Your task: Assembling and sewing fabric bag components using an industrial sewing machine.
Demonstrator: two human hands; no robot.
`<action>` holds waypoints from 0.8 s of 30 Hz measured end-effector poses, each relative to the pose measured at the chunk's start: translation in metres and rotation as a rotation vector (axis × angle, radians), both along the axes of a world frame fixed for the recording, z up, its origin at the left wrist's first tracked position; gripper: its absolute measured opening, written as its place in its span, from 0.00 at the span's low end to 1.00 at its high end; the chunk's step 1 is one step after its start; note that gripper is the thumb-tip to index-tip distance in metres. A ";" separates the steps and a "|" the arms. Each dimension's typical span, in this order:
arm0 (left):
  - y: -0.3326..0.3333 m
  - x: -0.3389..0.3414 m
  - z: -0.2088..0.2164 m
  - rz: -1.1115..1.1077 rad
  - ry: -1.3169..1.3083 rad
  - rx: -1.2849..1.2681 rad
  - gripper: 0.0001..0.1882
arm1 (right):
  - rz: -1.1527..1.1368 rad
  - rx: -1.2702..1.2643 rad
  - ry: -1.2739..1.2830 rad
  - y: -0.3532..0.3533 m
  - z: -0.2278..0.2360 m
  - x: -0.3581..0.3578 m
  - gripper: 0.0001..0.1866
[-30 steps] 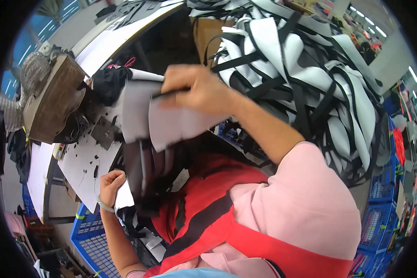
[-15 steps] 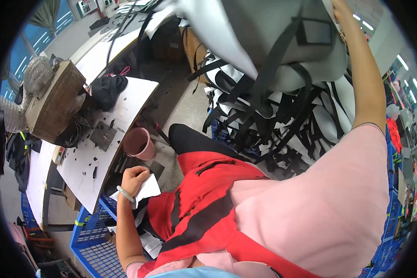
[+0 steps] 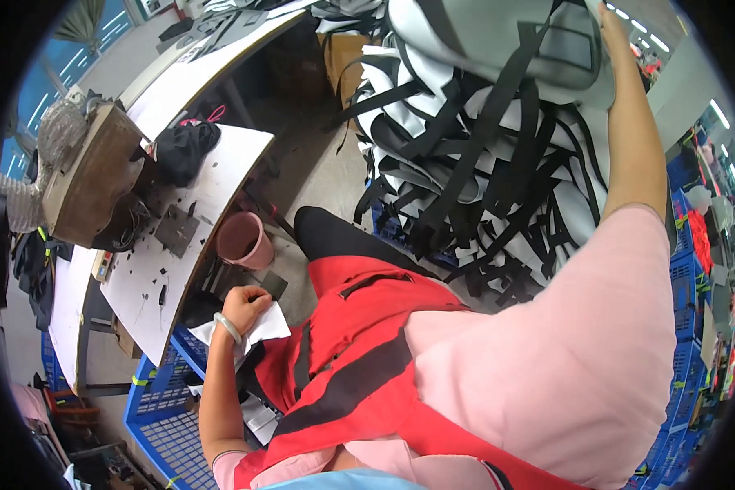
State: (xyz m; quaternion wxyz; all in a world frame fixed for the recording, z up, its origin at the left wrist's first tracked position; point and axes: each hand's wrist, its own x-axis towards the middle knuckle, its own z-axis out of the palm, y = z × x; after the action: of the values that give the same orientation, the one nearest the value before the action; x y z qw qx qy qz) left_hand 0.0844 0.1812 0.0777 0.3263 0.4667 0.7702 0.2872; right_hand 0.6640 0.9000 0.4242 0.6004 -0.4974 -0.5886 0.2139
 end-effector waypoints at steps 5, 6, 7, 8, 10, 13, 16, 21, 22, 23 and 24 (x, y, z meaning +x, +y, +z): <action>-0.009 0.018 0.001 0.010 0.119 0.007 0.12 | 0.034 -0.152 0.357 0.022 0.030 -0.040 0.36; -0.009 0.023 0.010 0.018 0.143 -0.062 0.13 | -0.206 -0.175 -0.391 0.012 0.012 -0.053 0.34; -0.007 0.026 0.016 0.020 0.161 -0.131 0.14 | -0.426 -0.158 -1.152 0.004 -0.005 -0.072 0.33; -0.003 0.023 0.011 -0.002 0.152 -0.115 0.14 | -0.477 0.098 -1.030 -0.007 0.000 -0.068 0.28; 0.002 0.021 0.005 -0.009 0.150 -0.111 0.14 | -0.225 0.175 -1.042 -0.028 0.012 -0.084 0.27; -0.005 0.024 0.008 0.021 0.163 -0.157 0.14 | 0.481 0.202 -0.969 -0.065 -0.038 -0.181 0.26; 0.000 0.024 0.000 0.014 0.182 -0.137 0.13 | 0.490 0.394 -1.447 -0.087 -0.133 -0.234 0.23; -0.005 0.035 -0.003 0.055 0.210 -0.158 0.14 | -0.009 0.149 -1.474 -0.171 -0.253 -0.242 0.32; -0.003 0.036 -0.006 0.037 0.222 -0.124 0.14 | -0.022 0.161 -1.469 -0.172 -0.243 -0.238 0.32; 0.000 0.036 -0.007 0.034 0.213 -0.117 0.14 | -0.030 0.175 -1.465 -0.172 -0.234 -0.235 0.33; -0.001 0.035 -0.009 0.022 0.231 -0.119 0.13 | -0.030 0.156 -1.470 -0.174 -0.227 -0.239 0.33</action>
State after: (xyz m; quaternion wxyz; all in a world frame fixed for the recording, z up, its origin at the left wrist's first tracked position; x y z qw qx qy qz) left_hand 0.1196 0.1806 0.0691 0.2592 0.4679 0.8235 0.1891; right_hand 0.4252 0.7258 0.1969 0.0878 -0.4762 -0.8454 -0.2254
